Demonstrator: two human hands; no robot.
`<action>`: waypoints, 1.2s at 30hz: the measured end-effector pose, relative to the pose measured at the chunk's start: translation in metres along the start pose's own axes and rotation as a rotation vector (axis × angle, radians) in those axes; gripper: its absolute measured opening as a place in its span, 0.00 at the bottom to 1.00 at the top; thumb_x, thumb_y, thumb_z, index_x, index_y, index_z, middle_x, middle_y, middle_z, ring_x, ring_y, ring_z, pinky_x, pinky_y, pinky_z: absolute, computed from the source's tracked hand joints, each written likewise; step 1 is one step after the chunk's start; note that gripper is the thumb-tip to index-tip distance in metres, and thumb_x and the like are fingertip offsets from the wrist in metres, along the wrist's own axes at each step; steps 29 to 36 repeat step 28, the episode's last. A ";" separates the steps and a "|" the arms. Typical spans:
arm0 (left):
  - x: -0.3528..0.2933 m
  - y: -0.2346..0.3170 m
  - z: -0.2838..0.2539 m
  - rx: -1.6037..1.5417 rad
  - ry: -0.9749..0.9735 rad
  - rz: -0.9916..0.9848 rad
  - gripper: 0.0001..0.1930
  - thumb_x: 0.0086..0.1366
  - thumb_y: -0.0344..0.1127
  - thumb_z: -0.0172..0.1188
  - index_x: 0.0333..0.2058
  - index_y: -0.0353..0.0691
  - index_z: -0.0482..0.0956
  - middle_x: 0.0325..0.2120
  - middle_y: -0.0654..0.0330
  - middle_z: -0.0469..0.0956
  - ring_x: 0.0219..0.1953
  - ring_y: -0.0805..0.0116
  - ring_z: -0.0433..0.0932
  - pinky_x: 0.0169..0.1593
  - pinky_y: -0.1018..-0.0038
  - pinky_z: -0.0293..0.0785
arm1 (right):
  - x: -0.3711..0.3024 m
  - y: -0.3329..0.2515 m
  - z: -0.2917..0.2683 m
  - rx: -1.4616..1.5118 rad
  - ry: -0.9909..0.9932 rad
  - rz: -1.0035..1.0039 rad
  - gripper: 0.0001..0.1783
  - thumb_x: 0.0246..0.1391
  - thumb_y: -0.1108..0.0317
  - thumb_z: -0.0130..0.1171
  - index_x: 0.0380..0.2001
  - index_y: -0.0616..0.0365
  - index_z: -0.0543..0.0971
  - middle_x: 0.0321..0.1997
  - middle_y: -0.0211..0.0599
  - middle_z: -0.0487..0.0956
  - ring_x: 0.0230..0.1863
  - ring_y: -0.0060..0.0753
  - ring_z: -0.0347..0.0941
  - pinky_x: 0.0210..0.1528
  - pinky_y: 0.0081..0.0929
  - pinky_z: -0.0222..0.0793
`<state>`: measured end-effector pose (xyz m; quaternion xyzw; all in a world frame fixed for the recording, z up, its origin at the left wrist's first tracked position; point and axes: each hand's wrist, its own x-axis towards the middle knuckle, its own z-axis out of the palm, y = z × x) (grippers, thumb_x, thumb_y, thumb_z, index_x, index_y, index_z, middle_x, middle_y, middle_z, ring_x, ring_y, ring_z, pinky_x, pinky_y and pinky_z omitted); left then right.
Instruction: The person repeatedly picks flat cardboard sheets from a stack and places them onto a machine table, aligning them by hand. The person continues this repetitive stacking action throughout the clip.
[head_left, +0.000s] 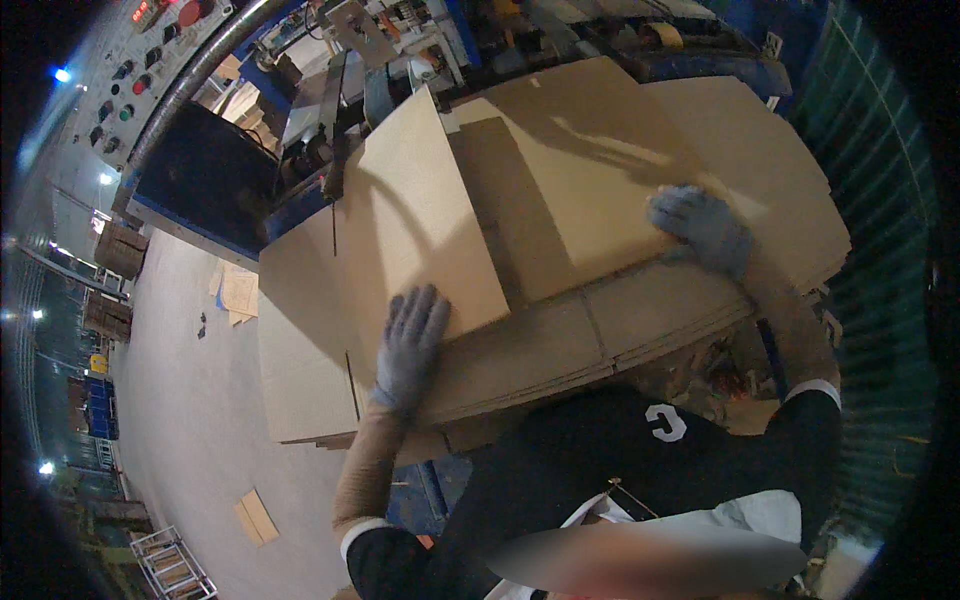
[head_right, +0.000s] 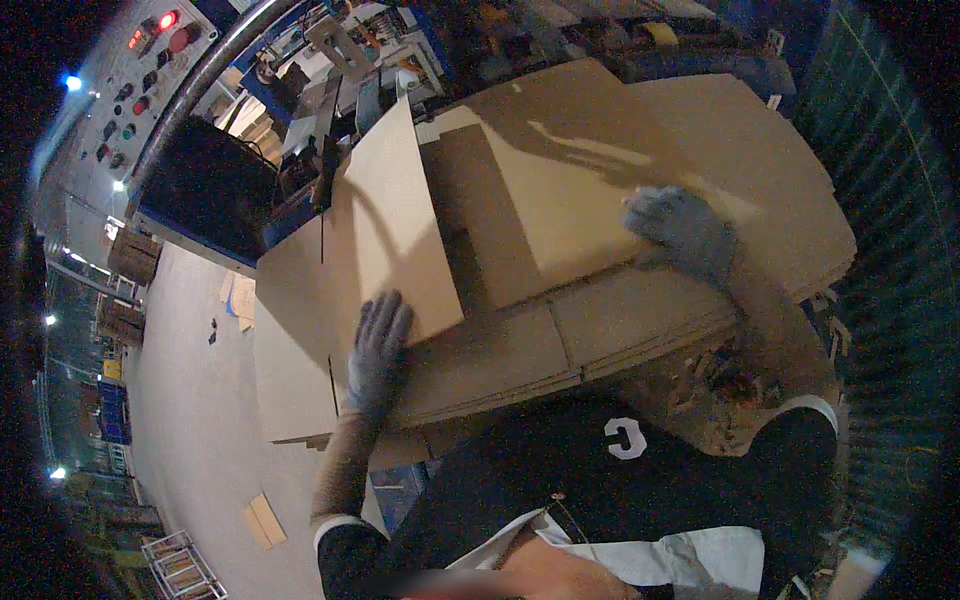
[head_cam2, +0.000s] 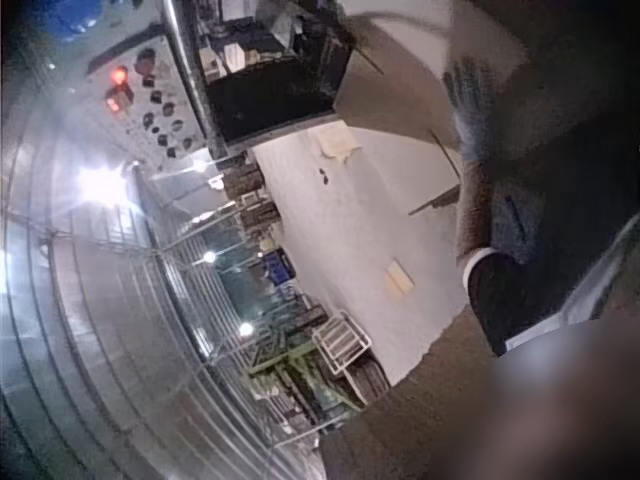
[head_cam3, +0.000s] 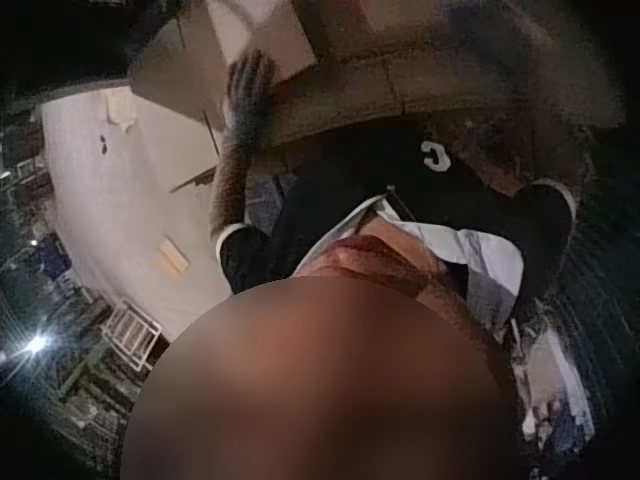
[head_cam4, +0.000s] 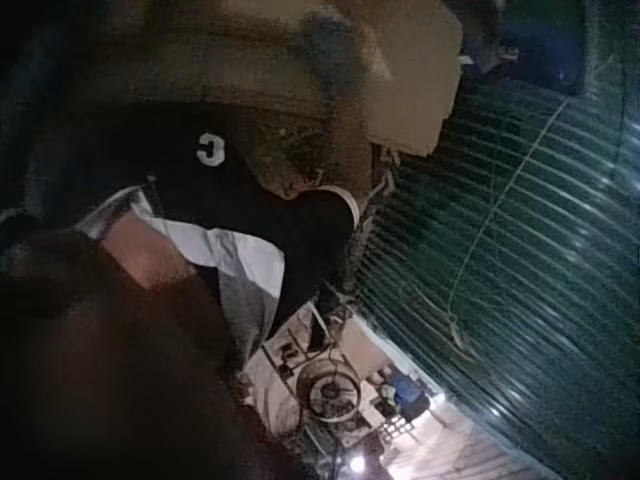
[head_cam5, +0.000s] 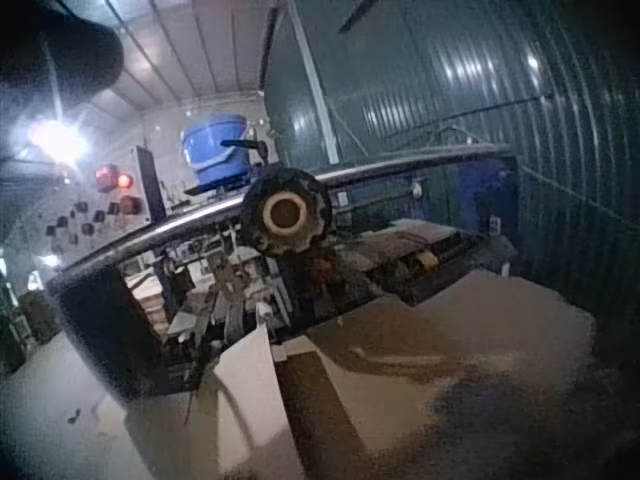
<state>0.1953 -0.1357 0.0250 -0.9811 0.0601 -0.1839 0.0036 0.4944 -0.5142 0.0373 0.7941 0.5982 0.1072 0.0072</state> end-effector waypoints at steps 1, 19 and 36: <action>0.006 -0.009 0.007 0.022 0.043 -0.029 0.25 0.58 0.26 0.49 0.56 0.42 0.69 0.58 0.48 0.67 0.61 0.47 0.65 0.64 0.50 0.57 | 0.005 0.013 0.003 0.018 -0.104 0.086 0.33 0.51 0.43 0.54 0.55 0.51 0.72 0.61 0.39 0.70 0.61 0.46 0.64 0.63 0.45 0.59; -0.067 -0.133 0.015 0.217 0.623 -1.309 0.42 0.57 0.59 0.63 0.59 0.30 0.63 0.55 0.40 0.68 0.56 0.47 0.69 0.57 0.59 0.67 | -0.073 0.050 0.026 0.071 0.431 0.921 0.26 0.59 0.59 0.54 0.57 0.58 0.68 0.57 0.49 0.72 0.53 0.51 0.72 0.53 0.40 0.70; -0.163 -0.079 -0.041 -0.168 0.549 -1.713 0.48 0.59 0.63 0.56 0.62 0.24 0.56 0.62 0.38 0.58 0.65 0.46 0.57 0.67 0.63 0.52 | -0.194 0.049 0.073 -0.170 0.094 1.440 0.39 0.53 0.38 0.52 0.61 0.51 0.66 0.49 0.49 0.79 0.49 0.49 0.77 0.48 0.45 0.71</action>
